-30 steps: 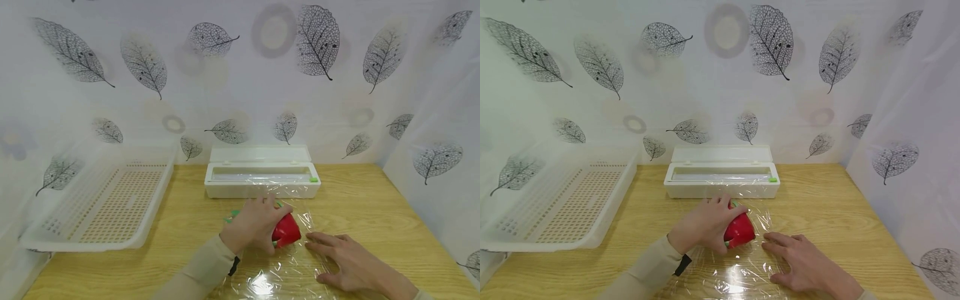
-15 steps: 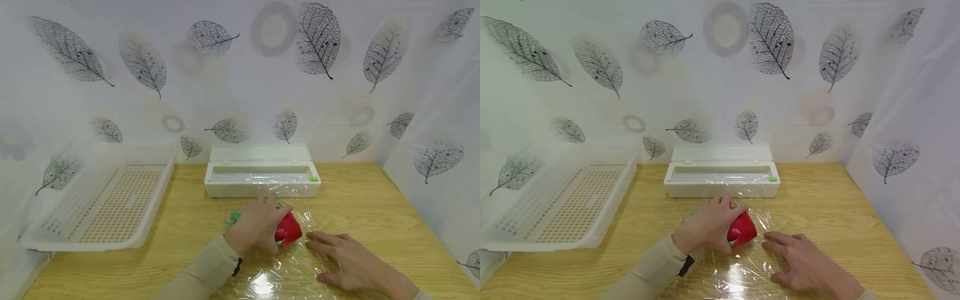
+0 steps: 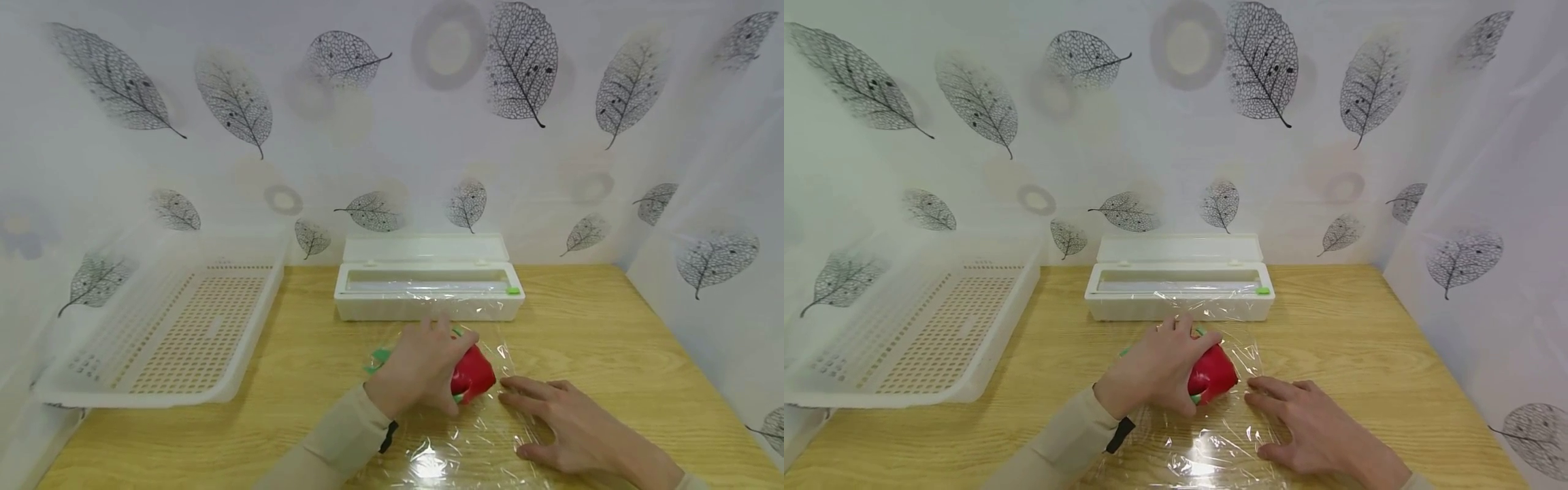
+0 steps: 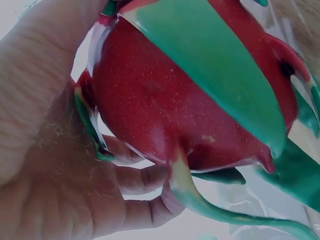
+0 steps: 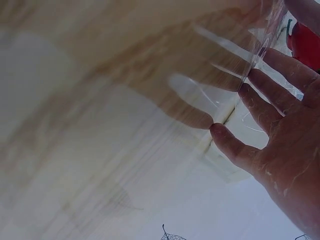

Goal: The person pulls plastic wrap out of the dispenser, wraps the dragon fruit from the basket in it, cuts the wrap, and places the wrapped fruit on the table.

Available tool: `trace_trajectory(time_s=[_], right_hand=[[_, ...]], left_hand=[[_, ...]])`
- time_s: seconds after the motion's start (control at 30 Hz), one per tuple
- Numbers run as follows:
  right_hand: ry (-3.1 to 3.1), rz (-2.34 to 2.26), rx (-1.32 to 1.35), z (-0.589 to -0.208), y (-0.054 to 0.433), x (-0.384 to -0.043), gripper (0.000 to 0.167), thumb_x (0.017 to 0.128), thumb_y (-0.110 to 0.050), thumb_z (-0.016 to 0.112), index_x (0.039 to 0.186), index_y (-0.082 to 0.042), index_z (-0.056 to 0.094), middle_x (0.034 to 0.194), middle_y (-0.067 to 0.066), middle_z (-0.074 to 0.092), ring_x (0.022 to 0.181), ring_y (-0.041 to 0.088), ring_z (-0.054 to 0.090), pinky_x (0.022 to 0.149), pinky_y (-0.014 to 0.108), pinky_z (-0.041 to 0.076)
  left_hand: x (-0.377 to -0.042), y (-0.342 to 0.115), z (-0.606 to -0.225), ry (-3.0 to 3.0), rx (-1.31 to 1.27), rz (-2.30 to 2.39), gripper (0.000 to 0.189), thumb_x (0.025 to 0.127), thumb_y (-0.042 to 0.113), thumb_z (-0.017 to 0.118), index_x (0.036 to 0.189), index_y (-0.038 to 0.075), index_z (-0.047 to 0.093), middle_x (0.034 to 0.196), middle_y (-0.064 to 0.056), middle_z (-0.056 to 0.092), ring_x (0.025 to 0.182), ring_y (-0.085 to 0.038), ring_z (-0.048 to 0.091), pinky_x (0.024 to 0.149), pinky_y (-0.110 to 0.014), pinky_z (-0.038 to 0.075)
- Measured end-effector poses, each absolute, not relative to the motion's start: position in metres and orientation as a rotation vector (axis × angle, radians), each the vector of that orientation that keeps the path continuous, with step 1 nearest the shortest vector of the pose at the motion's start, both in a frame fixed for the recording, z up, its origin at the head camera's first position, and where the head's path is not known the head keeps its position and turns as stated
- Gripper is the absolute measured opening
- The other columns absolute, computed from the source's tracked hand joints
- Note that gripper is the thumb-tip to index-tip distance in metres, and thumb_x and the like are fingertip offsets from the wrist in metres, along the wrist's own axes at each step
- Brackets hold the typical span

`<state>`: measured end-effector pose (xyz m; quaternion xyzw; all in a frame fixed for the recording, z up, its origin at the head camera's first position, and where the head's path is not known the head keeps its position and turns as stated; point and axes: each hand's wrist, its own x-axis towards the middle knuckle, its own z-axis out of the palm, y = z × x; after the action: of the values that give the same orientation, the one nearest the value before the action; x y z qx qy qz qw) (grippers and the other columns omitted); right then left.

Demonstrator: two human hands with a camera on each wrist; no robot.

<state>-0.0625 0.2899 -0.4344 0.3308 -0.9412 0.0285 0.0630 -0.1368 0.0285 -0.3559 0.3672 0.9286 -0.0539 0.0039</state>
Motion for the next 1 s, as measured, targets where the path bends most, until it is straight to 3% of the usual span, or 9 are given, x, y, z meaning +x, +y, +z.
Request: trace_trajectory(time_s=[0.23, 0.73, 1.0], right_hand=[[-2.853, 0.085, 0.984, -0.435, 0.288, -0.062, 0.066, 0.08, -0.061, 0.075, 0.135, -0.025, 0.066, 0.143, -0.002, 0.061, 0.122, 0.017, 0.064, 0.087, 0.048, 0.054], [-2.851, 0.08, 0.98, -0.435, 0.286, -0.063, 0.066, 0.079, -0.059, 0.077, 0.134, -0.025, 0.066, 0.143, -0.002, 0.061, 0.122, 0.017, 0.064, 0.087, 0.047, 0.053], [-2.918, 0.105, 0.953, -0.433, 0.285, -0.062, 0.066, 0.08, -0.059, 0.076, 0.135, -0.026, 0.066, 0.143, -0.002, 0.061, 0.123, 0.018, 0.063, 0.088, 0.049, 0.053]], left_hand=[[-0.138, 0.027, -0.359, 2.888, 1.111, -0.131, 0.097, 0.064, 0.062, 0.087, 0.147, 0.034, 0.045, 0.133, -0.005, 0.054, 0.108, -0.022, 0.059, 0.083, -0.035, 0.058], [-0.147, 0.024, -0.368, 2.898, 1.088, -0.138, 0.096, 0.07, 0.061, 0.083, 0.149, 0.03, 0.039, 0.13, -0.004, 0.056, 0.11, -0.02, 0.058, 0.084, -0.034, 0.058], [-0.142, 0.014, -0.371, 2.868, 1.105, -0.039, 0.106, 0.068, 0.062, 0.085, 0.154, 0.031, 0.032, 0.136, -0.005, 0.052, 0.118, -0.022, 0.057, 0.086, -0.039, 0.057]])
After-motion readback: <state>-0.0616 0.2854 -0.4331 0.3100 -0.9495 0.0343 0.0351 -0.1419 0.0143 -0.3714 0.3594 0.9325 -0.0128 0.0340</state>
